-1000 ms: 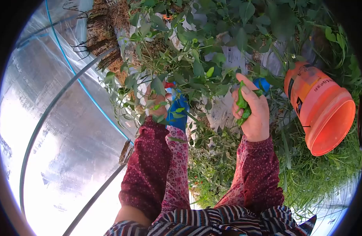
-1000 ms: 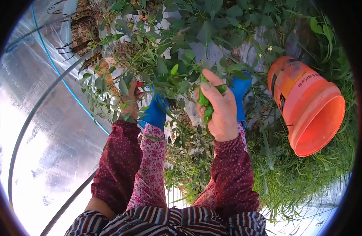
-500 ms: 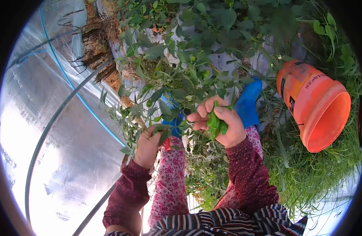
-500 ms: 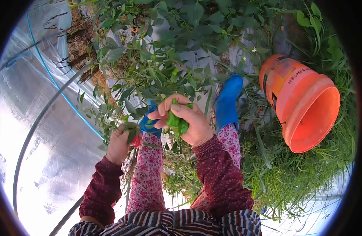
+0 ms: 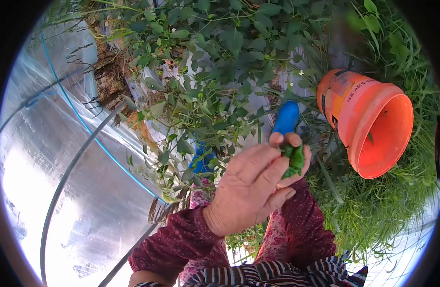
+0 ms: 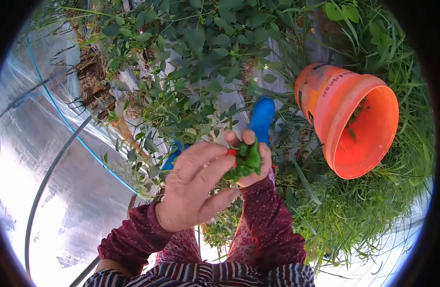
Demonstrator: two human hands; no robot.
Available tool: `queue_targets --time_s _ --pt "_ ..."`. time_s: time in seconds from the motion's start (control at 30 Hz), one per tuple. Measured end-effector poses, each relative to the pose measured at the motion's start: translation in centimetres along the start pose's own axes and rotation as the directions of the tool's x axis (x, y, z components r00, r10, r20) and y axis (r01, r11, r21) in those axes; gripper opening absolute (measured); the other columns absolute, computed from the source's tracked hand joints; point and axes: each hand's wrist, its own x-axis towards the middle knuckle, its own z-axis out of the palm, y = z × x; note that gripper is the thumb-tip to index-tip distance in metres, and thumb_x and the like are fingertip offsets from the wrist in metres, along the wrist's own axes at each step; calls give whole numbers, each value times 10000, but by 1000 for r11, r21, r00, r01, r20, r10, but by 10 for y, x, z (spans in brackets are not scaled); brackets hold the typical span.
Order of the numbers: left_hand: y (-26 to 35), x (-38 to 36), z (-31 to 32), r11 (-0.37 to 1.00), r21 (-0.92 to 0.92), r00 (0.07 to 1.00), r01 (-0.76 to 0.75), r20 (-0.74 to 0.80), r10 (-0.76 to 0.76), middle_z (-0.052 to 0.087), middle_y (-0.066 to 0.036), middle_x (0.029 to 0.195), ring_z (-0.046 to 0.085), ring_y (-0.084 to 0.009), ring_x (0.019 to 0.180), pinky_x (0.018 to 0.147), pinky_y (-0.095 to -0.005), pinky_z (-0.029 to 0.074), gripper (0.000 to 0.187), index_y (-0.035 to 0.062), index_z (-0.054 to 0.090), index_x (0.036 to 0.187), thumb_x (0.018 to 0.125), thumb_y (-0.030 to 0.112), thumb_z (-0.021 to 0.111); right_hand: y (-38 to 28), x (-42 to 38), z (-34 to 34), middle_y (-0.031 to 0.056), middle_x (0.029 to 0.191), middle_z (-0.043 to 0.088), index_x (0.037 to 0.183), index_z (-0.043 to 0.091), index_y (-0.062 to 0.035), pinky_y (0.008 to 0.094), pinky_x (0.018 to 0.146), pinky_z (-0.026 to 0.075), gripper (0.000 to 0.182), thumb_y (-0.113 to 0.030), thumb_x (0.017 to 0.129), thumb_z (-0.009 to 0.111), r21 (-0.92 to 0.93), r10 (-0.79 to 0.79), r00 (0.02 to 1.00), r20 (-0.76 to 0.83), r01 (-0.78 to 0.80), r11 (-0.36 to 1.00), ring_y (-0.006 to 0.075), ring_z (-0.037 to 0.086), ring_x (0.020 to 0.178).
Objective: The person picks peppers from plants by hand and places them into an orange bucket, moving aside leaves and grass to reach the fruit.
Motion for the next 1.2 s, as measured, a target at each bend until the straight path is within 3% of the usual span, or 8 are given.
queue_targets --time_s 0.17,0.4,0.47,0.53,0.73,1.0,1.13,1.2 --pt "-99 70 -9 978 -24 894 206 -402 -198 615 -169 854 604 -314 772 697 -353 482 132 -3 590 884 798 95 566 -101 -11 66 82 1269 403 1027 525 -127 519 733 504 253 -347 902 515 -80 28 997 70 -22 997 318 434 1162" --pt "-265 82 -17 191 -239 223 952 118 -968 587 -191 1000 563 -251 840 707 -389 450 458 -95 583 1011 709 231 693 -257 -48 127 131 1424 291 1328 387 -113 523 941 399 490 -299 900 539 -677 -436 887 -154 227 700 285 377 1248" --pt "-285 76 -18 786 240 552 570 596 -582 522 -210 1159 518 -299 1011 838 -425 408 722 -103 454 1204 651 265 739 -269 -48 126 147 1442 263 1369 332 -91 513 988 365 548 -294 903 537 -809 -682 687 -251 238 537 294 356 1269" --pt "-281 69 9 289 -200 326 936 184 -927 449 -204 1278 430 -305 1164 940 -419 347 904 -81 299 1325 628 276 751 -275 -51 118 173 1433 263 1368 302 -53 483 1032 326 564 -290 909 531 -901 -837 440 -327 122 416 298 356 1264" --pt "-348 -8 51 372 -434 541 821 380 -750 590 -129 1102 550 -229 1005 901 -361 422 667 -69 501 1151 625 210 803 -258 -65 78 176 1405 278 1343 314 -47 440 1022 355 552 -248 892 563 -897 -873 385 -298 199 394 293 362 1257" --pt "-272 -83 32 889 124 860 440 225 -457 607 -38 994 580 -152 897 799 -287 458 187 52 625 966 793 116 657 -227 -56 81 158 1331 381 1259 428 -17 405 1008 375 429 -176 883 561 -965 -896 399 -196 81 248 246 448 1169" --pt "-261 -101 44 810 -37 803 585 171 -571 575 -54 1002 556 -200 951 848 -311 441 159 52 620 948 797 94 651 -197 -47 91 98 1141 547 1188 489 2 304 920 427 318 -117 896 526 -964 -766 618 -177 51 263 177 537 1033" --pt "-278 -120 63 565 -639 800 522 135 -585 568 -68 1004 548 -193 968 861 -308 439 128 51 611 930 803 51 631 -153 -37 106 74 1074 585 1162 508 10 269 882 440 282 -93 899 517 -992 -694 711 -113 -42 120 152 554 995"
